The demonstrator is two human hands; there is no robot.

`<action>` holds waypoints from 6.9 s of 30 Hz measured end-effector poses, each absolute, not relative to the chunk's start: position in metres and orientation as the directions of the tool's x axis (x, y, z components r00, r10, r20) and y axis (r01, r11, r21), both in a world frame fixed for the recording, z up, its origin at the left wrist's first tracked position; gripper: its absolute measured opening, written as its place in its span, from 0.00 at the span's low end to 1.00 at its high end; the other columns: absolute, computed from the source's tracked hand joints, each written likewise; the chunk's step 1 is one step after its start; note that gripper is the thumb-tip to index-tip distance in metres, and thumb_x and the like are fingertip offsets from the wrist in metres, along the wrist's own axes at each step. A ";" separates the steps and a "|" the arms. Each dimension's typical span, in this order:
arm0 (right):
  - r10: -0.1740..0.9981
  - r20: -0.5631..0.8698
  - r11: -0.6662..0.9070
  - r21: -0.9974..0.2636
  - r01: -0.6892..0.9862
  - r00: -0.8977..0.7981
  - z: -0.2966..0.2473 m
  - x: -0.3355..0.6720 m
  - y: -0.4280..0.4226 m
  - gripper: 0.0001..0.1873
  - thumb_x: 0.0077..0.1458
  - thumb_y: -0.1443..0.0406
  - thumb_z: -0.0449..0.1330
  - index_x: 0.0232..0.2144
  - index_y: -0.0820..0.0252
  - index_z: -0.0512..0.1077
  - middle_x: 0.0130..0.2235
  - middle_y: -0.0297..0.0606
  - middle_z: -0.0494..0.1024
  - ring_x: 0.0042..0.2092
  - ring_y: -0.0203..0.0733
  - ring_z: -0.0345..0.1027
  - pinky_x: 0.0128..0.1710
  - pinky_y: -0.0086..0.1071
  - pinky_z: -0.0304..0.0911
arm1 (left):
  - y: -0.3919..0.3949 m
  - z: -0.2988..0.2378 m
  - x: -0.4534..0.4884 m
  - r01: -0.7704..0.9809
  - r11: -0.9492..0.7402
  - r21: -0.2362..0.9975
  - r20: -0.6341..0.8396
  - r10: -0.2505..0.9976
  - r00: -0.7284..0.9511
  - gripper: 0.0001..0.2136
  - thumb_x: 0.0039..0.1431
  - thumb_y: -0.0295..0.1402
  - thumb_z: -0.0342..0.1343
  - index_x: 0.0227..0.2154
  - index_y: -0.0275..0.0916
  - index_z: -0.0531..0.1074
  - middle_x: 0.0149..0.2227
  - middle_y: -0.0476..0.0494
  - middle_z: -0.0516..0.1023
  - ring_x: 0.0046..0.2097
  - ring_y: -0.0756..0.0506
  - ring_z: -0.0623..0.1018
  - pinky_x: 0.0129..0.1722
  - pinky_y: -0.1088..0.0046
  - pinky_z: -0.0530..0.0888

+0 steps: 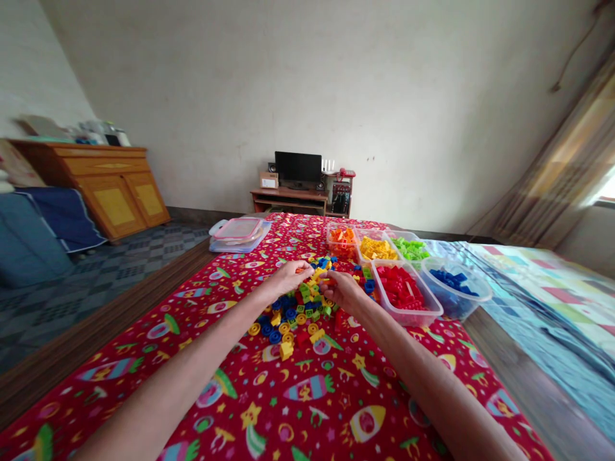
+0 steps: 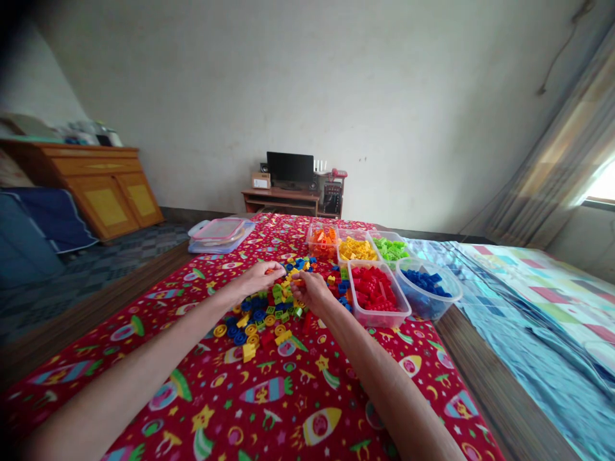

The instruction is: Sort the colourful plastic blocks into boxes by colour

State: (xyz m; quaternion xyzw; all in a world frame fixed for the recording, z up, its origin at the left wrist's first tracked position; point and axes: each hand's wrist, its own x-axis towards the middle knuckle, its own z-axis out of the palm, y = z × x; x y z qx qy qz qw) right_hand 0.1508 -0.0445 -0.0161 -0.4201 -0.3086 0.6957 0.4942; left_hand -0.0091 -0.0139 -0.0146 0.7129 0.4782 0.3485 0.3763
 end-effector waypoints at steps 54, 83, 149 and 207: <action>0.923 0.330 0.324 -0.390 0.862 -0.198 -0.028 0.159 -0.033 0.11 0.57 0.63 0.54 0.38 0.59 0.75 0.35 0.45 0.79 0.38 0.45 0.71 0.37 0.32 0.58 | 0.022 -0.056 -0.057 0.706 -0.354 0.613 0.324 0.928 0.184 0.22 0.61 0.40 0.41 0.52 0.36 0.68 0.54 0.38 0.73 0.57 0.40 0.70 0.58 0.61 0.64; 0.892 -0.119 -0.349 -0.795 -0.496 -0.436 0.001 0.158 -0.039 0.14 0.56 0.56 0.55 0.27 0.61 0.64 0.23 0.34 0.69 0.20 0.27 0.54 0.13 0.16 0.36 | 0.013 -0.057 -0.056 0.667 -0.466 0.582 0.323 0.885 0.336 0.26 0.59 0.46 0.40 0.52 0.36 0.69 0.53 0.36 0.73 0.54 0.39 0.72 0.56 0.60 0.65; 0.801 0.432 0.599 -0.598 0.533 -0.416 -0.044 0.126 -0.051 0.15 0.59 0.65 0.53 0.20 0.60 0.65 0.20 0.29 0.63 0.23 0.30 0.55 0.27 0.28 0.46 | 0.052 -0.092 -0.061 0.678 -0.605 0.418 0.512 0.773 0.375 0.18 0.55 0.33 0.43 0.44 0.38 0.74 0.47 0.40 0.77 0.51 0.42 0.74 0.56 0.61 0.69; 0.785 0.470 0.620 -0.577 0.532 -0.404 -0.049 0.126 -0.050 0.16 0.58 0.64 0.53 0.19 0.60 0.62 0.19 0.28 0.59 0.22 0.30 0.53 0.25 0.28 0.44 | 0.049 -0.089 -0.061 0.675 -0.603 0.426 0.503 0.778 0.378 0.18 0.55 0.32 0.44 0.44 0.38 0.75 0.47 0.40 0.77 0.51 0.42 0.74 0.56 0.62 0.69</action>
